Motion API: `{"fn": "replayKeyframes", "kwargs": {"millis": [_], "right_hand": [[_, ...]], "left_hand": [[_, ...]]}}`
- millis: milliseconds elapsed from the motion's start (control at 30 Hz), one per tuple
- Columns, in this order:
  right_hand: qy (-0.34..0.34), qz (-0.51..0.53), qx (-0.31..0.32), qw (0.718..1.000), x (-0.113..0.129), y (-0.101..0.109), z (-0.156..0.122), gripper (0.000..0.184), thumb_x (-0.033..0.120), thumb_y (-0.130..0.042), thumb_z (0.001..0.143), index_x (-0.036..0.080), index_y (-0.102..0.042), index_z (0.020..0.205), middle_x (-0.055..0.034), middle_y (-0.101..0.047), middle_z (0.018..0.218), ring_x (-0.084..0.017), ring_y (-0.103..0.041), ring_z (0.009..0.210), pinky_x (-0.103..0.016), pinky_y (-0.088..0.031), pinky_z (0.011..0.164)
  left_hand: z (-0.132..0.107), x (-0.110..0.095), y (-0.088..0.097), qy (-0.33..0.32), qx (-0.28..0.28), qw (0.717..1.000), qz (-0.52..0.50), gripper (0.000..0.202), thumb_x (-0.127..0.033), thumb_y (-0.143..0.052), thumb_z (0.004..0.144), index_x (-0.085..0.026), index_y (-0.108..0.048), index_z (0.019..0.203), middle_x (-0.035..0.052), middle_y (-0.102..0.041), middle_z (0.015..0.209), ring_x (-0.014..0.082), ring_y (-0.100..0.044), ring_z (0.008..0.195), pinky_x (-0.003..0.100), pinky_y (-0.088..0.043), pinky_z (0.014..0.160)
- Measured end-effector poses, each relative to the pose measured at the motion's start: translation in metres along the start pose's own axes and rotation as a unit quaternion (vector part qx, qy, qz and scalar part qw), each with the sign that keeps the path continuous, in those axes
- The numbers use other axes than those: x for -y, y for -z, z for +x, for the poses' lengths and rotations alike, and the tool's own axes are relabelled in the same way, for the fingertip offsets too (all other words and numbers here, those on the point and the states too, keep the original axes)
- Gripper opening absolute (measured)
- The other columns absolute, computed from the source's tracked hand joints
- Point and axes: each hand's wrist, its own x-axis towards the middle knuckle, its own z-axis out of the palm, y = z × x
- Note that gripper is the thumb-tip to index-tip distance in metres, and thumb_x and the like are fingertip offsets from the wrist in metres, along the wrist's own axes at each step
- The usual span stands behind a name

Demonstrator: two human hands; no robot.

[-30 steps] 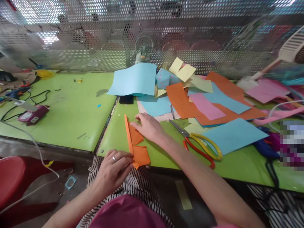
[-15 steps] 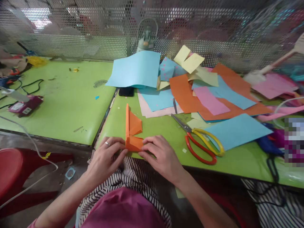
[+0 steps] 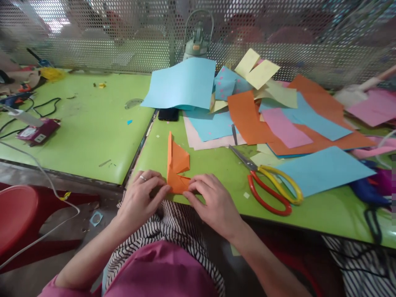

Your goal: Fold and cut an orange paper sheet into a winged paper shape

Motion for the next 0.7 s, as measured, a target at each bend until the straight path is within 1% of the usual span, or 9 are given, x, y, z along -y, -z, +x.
{"fn": "replayKeyframes", "kwargs": {"millis": [100,200,267,400,533,600,700], "right_hand": [[0.002,0.002,0.007,1.0,0.0,0.001,0.002,0.009,0.027,-0.057,0.091,0.022,-0.057,0.084,-0.0052,-0.065,0.09,-0.018,-0.061,0.085,-0.034,-0.049,0.075],[0.006,0.002,0.027,1.0,0.001,0.004,0.002,0.007,0.027,-0.056,0.091,0.023,-0.058,0.086,-0.0046,-0.065,0.091,-0.018,-0.061,0.085,-0.035,-0.05,0.076],[0.009,0.001,0.039,0.999,0.0,0.005,0.0,0.006,0.028,-0.056,0.091,0.024,-0.061,0.09,-0.0045,-0.066,0.094,-0.018,-0.062,0.087,-0.035,-0.05,0.077],[0.035,-0.016,0.032,0.999,-0.002,0.006,-0.006,0.01,0.024,-0.056,0.091,0.023,-0.063,0.098,-0.0047,-0.066,0.095,-0.017,-0.062,0.088,-0.034,-0.05,0.077],[0.08,-0.032,0.014,0.996,-0.004,0.004,-0.011,0.011,0.019,-0.059,0.089,0.021,-0.063,0.099,-0.0047,-0.068,0.092,-0.016,-0.061,0.083,-0.033,-0.048,0.074],[0.089,-0.032,0.013,0.995,-0.004,0.004,-0.011,0.011,0.018,-0.061,0.088,0.02,-0.064,0.098,-0.0047,-0.068,0.092,-0.016,-0.061,0.082,-0.032,-0.047,0.073],[0.081,-0.03,0.012,0.996,-0.002,0.004,-0.011,0.007,0.018,-0.061,0.088,0.021,-0.064,0.094,-0.0043,-0.068,0.091,-0.016,-0.06,0.081,-0.032,-0.047,0.073]], "left_hand": [[0.001,0.001,0.002,-0.012,0.014,0.999,-0.035,0.014,-0.03,-0.055,0.093,-0.02,-0.065,0.093,0.005,-0.065,0.094,0.0197,-0.055,0.083,0.035,-0.046,0.075],[-0.001,0.003,0.005,-0.038,0.04,0.997,-0.061,0.011,-0.024,-0.054,0.093,-0.02,-0.064,0.09,0.0025,-0.068,0.087,0.0177,-0.056,0.078,0.034,-0.045,0.074],[-0.005,0.004,0.006,-0.059,0.051,0.995,-0.068,0.011,-0.019,-0.053,0.093,-0.02,-0.064,0.094,0.0019,-0.07,0.088,0.0175,-0.058,0.08,0.034,-0.046,0.076],[-0.017,0.006,0.006,-0.093,0.037,0.994,-0.045,0.017,-0.014,-0.049,0.093,-0.02,-0.064,0.101,0.0022,-0.072,0.1,0.0186,-0.059,0.085,0.034,-0.045,0.076],[-0.026,0.007,0.006,-0.095,0.025,0.995,-0.027,0.019,-0.016,-0.052,0.093,-0.02,-0.063,0.107,0.0021,-0.072,0.106,0.0198,-0.059,0.088,0.035,-0.045,0.077],[-0.025,0.007,0.006,-0.095,0.023,0.995,-0.033,0.017,-0.016,-0.053,0.092,-0.02,-0.063,0.106,0.0024,-0.072,0.105,0.019,-0.06,0.088,0.035,-0.046,0.078],[-0.02,0.005,0.005,-0.081,0.016,0.996,-0.036,0.011,-0.019,-0.052,0.094,-0.017,-0.063,0.094,0.0041,-0.071,0.095,0.0175,-0.06,0.084,0.033,-0.047,0.078]]}}
